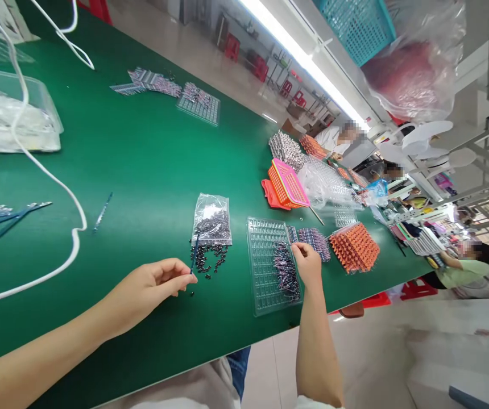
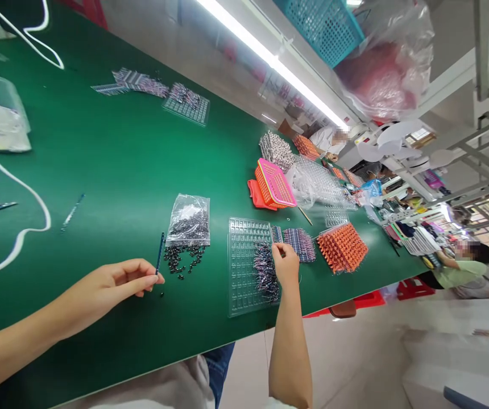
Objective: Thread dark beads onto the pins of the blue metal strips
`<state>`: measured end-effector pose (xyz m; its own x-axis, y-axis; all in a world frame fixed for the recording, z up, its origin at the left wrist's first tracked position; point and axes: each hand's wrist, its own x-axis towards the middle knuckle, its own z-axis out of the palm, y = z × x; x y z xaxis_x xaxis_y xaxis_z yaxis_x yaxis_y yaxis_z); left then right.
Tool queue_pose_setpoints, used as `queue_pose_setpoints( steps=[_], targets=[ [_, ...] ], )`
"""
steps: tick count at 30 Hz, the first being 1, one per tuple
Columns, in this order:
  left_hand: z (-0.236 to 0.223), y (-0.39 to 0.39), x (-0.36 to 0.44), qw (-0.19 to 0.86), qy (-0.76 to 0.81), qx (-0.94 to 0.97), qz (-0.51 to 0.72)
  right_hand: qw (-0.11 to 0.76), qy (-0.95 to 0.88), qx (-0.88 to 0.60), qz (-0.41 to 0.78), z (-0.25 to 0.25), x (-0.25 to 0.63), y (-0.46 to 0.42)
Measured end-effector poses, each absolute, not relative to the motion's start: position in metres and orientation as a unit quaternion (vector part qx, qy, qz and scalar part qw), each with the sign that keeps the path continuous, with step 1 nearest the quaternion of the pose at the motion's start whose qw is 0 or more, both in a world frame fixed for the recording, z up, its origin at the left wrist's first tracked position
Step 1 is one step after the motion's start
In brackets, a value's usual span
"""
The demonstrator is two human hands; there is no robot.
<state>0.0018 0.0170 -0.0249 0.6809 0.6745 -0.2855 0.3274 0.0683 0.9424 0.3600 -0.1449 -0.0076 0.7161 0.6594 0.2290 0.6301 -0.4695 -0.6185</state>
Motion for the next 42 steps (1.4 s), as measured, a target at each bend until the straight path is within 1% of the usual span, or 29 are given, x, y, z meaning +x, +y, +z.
queue_pose_setpoints(
  steps=[3,8,12,15,17,19,24,28,30,34,37,42],
  targets=[
    [-0.028,0.023,0.000,0.678,0.333,0.646,0.106,0.322,-0.399,-0.858,0.027,-0.014,0.369,-0.130],
    [-0.024,0.024,0.000,0.704,0.328,0.620,0.109,0.297,-0.411,-0.862,0.001,-0.006,0.360,-0.132],
    [-0.012,0.015,0.003,0.730,0.308,0.600,0.108,0.319,-0.435,-0.842,0.010,0.011,0.310,-0.145],
    [-0.007,0.009,0.003,0.728,0.283,0.617,0.096,0.378,-0.430,-0.816,0.084,0.019,0.254,-0.153],
    [-0.006,0.006,0.002,0.687,0.263,0.673,0.077,0.414,-0.441,-0.775,0.185,0.018,0.220,-0.154],
    [-0.007,0.003,0.001,0.632,0.239,0.734,0.065,0.436,-0.442,-0.740,0.258,0.012,0.195,-0.153],
    [-0.009,0.002,-0.002,0.511,0.191,0.836,0.069,0.471,-0.382,-0.745,0.277,-0.003,0.183,-0.157],
    [-0.005,0.002,-0.001,0.454,0.191,0.867,0.084,0.484,-0.367,-0.740,0.289,-0.011,0.188,-0.163],
    [-0.004,0.007,-0.001,0.419,0.221,0.876,0.090,0.502,-0.355,-0.739,0.276,-0.015,0.188,-0.163],
    [0.000,0.037,-0.007,0.315,0.349,0.877,0.100,0.525,-0.349,-0.737,0.242,-0.025,0.182,-0.156],
    [0.002,0.067,-0.017,0.267,0.439,0.852,0.098,0.521,-0.354,-0.735,0.250,-0.032,0.175,-0.151],
    [-0.003,0.102,-0.037,0.208,0.548,0.809,0.051,0.504,-0.377,-0.731,0.265,-0.043,0.164,-0.143]
  ],
)
